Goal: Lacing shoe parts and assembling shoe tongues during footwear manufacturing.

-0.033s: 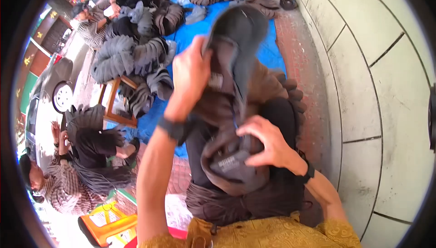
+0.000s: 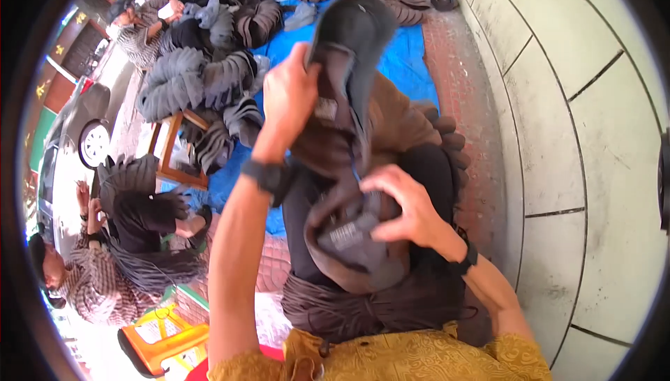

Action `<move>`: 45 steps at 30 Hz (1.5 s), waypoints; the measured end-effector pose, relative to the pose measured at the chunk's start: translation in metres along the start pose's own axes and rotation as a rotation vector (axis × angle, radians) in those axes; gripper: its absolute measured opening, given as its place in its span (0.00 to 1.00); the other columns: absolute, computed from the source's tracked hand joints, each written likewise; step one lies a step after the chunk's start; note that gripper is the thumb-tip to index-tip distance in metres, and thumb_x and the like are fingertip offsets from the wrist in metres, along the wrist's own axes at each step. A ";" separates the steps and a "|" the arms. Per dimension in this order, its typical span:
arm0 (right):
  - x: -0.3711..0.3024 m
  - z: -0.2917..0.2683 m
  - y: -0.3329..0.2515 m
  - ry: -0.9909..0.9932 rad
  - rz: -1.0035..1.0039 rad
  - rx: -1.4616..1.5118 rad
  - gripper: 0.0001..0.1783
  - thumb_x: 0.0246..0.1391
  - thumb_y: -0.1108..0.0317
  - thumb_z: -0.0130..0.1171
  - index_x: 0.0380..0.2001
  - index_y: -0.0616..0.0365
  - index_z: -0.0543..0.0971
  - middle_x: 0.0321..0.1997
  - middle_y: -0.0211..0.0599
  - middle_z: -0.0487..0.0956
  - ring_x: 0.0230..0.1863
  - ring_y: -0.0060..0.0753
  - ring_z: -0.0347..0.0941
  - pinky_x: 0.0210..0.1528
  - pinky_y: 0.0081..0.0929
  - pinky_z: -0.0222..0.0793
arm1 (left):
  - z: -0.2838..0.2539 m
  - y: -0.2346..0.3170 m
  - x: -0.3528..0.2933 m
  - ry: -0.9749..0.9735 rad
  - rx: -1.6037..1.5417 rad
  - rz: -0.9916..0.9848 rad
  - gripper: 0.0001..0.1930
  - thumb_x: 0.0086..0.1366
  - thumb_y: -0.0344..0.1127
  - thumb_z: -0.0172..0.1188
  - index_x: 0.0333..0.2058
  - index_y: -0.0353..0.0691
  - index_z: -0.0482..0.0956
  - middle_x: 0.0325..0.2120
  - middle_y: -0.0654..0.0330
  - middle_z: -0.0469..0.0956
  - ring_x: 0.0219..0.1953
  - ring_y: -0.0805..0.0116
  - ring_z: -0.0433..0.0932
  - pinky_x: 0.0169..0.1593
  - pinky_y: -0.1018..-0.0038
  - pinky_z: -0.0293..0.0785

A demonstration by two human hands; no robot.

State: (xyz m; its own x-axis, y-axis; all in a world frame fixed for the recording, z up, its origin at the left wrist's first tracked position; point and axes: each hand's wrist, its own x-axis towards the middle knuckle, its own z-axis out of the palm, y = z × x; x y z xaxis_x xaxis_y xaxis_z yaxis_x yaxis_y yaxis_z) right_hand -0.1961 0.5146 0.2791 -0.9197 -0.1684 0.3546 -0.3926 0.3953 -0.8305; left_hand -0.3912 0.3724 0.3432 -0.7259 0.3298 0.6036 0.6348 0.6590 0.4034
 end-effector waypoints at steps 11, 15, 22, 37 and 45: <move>0.012 -0.021 0.021 0.023 0.267 0.224 0.35 0.31 0.66 0.65 0.49 0.61 0.70 0.49 0.35 0.71 0.50 0.29 0.66 0.50 0.26 0.60 | -0.032 -0.032 -0.028 0.028 -0.138 -0.118 0.16 0.56 0.36 0.58 0.39 0.32 0.69 0.28 0.44 0.76 0.33 0.49 0.77 0.35 0.64 0.71; -0.009 -0.037 0.029 -0.005 0.335 0.233 0.37 0.30 0.66 0.66 0.50 0.61 0.69 0.50 0.35 0.71 0.50 0.29 0.66 0.50 0.27 0.60 | -0.063 -0.014 -0.076 0.179 0.028 -0.056 0.21 0.53 0.31 0.60 0.45 0.34 0.67 0.39 0.50 0.73 0.42 0.55 0.72 0.44 0.67 0.68; 0.018 -0.018 0.037 -0.009 0.268 0.480 0.28 0.40 0.64 0.61 0.48 0.62 0.71 0.48 0.37 0.72 0.49 0.27 0.66 0.51 0.23 0.58 | -0.066 0.078 -0.159 -0.271 -0.056 0.132 0.24 0.41 0.33 0.66 0.40 0.34 0.71 0.45 0.49 0.66 0.49 0.50 0.64 0.52 0.61 0.59; -0.004 0.009 0.005 0.431 0.377 0.484 0.32 0.34 0.68 0.64 0.47 0.66 0.69 0.47 0.39 0.68 0.51 0.33 0.64 0.53 0.24 0.57 | -0.009 0.035 -0.115 -0.270 -0.398 0.069 0.14 0.39 0.23 0.62 0.27 0.37 0.69 0.42 0.51 0.71 0.45 0.50 0.68 0.47 0.64 0.64; -0.002 0.000 0.014 0.427 0.348 0.561 0.31 0.33 0.71 0.61 0.47 0.67 0.70 0.47 0.39 0.71 0.50 0.29 0.65 0.53 0.22 0.57 | -0.023 0.072 -0.149 -0.155 -0.020 0.302 0.22 0.42 0.27 0.60 0.41 0.34 0.70 0.43 0.54 0.68 0.50 0.53 0.65 0.52 0.59 0.60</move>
State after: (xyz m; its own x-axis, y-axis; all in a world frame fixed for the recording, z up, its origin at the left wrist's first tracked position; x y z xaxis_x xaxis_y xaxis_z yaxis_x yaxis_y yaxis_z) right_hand -0.1997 0.5202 0.2672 -0.9546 0.2885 0.0739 -0.1278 -0.1728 -0.9766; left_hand -0.2313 0.3548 0.2978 -0.5345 0.6079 0.5872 0.8314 0.5029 0.2363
